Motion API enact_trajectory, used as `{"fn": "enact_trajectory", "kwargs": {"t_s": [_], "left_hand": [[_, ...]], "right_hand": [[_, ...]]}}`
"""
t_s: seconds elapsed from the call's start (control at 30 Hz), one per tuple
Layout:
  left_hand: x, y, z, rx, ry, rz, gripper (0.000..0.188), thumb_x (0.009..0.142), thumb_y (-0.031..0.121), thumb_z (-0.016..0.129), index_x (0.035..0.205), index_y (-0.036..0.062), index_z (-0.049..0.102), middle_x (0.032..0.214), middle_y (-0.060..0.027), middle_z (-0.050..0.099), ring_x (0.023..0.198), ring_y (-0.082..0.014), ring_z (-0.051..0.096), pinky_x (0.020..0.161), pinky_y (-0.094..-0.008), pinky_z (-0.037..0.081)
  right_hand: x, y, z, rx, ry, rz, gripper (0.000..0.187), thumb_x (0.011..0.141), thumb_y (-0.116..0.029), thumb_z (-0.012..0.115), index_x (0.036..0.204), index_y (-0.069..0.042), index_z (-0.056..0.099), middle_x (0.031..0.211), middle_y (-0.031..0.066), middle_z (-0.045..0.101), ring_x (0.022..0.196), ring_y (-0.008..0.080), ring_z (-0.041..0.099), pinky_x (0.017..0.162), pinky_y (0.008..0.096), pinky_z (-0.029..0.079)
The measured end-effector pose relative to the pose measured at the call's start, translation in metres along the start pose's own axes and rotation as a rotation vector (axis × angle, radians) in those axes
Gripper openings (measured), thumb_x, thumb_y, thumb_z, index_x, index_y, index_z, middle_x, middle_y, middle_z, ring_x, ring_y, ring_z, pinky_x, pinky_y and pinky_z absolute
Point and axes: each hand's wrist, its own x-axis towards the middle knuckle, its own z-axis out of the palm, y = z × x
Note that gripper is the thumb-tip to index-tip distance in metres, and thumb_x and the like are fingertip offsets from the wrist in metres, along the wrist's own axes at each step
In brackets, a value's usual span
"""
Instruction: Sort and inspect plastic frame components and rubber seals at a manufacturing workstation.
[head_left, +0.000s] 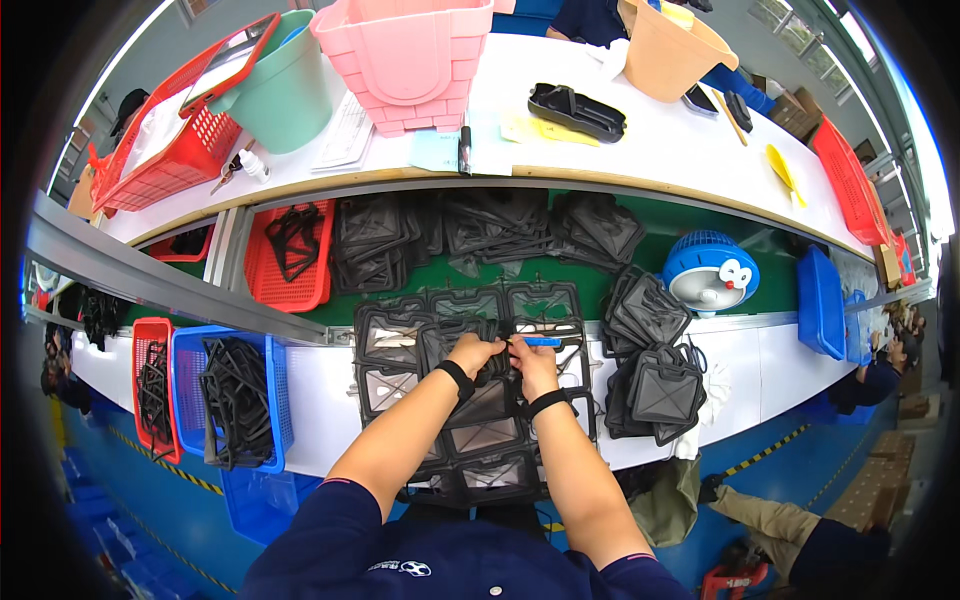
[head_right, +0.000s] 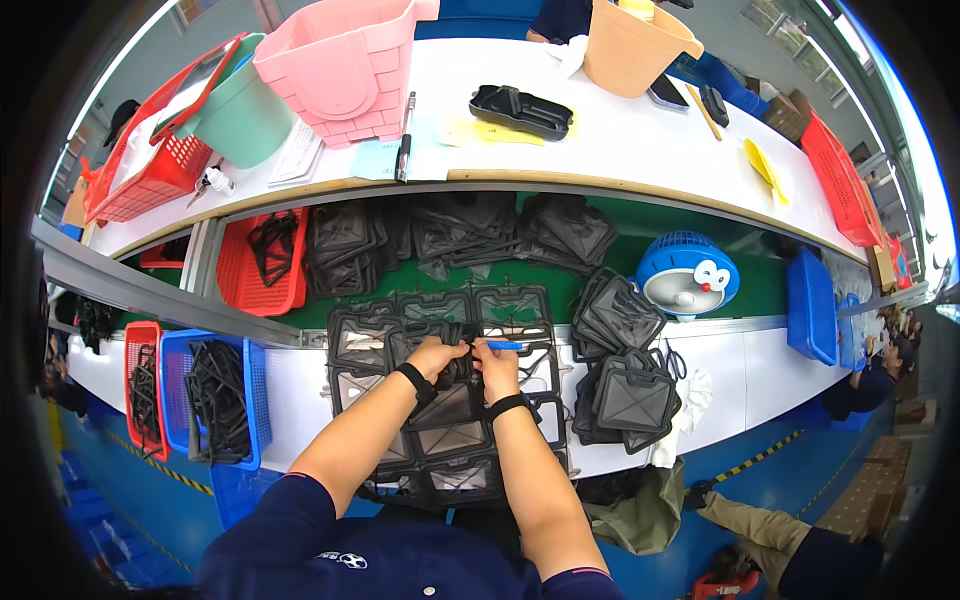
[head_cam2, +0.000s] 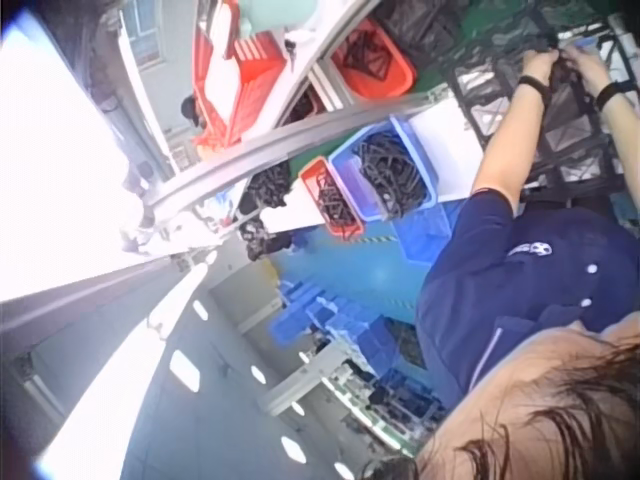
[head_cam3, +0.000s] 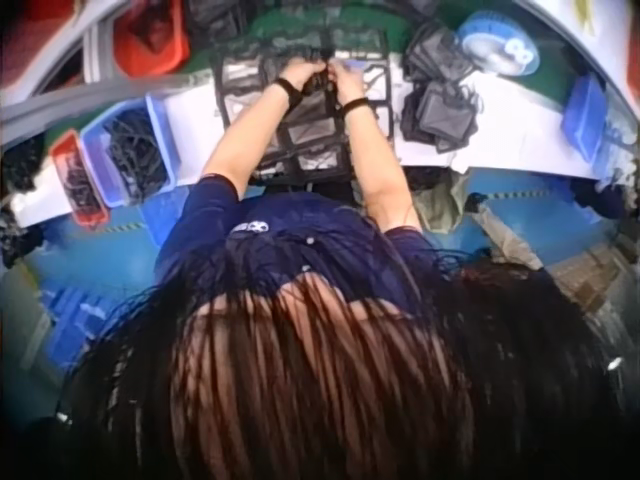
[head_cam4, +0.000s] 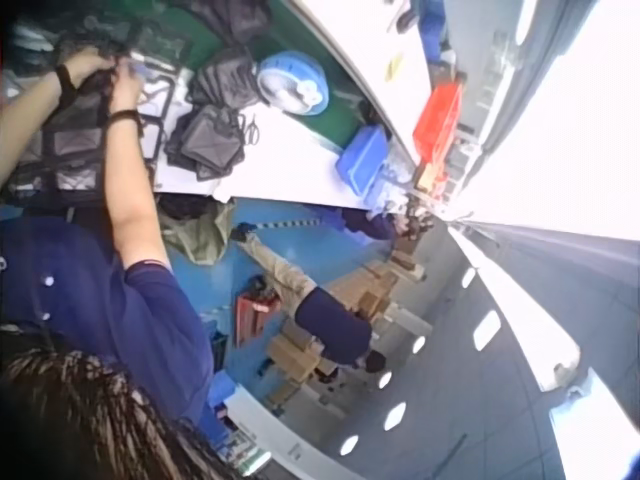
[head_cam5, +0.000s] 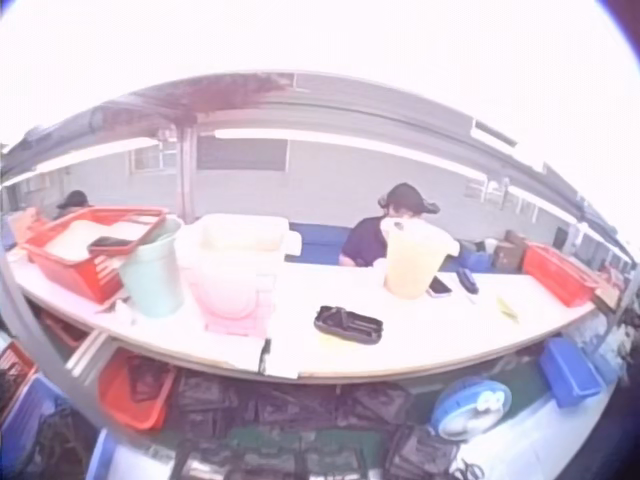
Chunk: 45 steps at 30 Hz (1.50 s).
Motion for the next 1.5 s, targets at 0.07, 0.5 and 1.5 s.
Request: {"fn": "enact_trajectory", "kwargs": {"t_s": [0.07,0.5,1.5], "left_hand": [[0.003,-0.001,-0.001,-0.09,-0.016,-0.082,0.02,0.081,0.007,0.071,0.096,-0.0051,0.064,0.092,-0.0108,0.067,0.079,-0.0171,0.065,0.071,-0.0292,0.05],[-0.008,-0.002,-0.002,-0.108,-0.03,-0.042,0.027,0.073,0.001,0.077,0.095,-0.0049,0.063,0.09,-0.0081,0.065,0.077,-0.0149,0.064,0.07,-0.0276,0.051],[-0.056,0.01,-0.119,0.435,0.402,0.487,0.04,0.074,0.021,0.071,0.099,-0.0085,0.06,0.093,-0.0268,0.066,0.089,-0.0379,0.065,0.08,-0.0416,0.049]], "right_hand": [[0.0,-0.003,0.0,0.007,0.005,-0.003,0.012,0.087,-0.014,0.068,0.094,-0.007,0.061,0.084,0.0006,0.063,0.072,0.0094,0.061,0.057,0.0212,0.047],[-0.013,-0.005,0.002,-0.186,-0.015,-0.205,0.01,0.089,-0.014,0.066,0.089,-0.006,0.061,0.073,-0.0013,0.061,0.061,0.0073,0.055,0.054,0.0199,0.044],[0.034,0.05,0.096,-0.332,-0.14,-0.116,0.012,0.085,-0.011,0.069,0.091,-0.003,0.065,0.083,0.0035,0.065,0.072,0.0107,0.059,0.066,0.0251,0.048]]}}
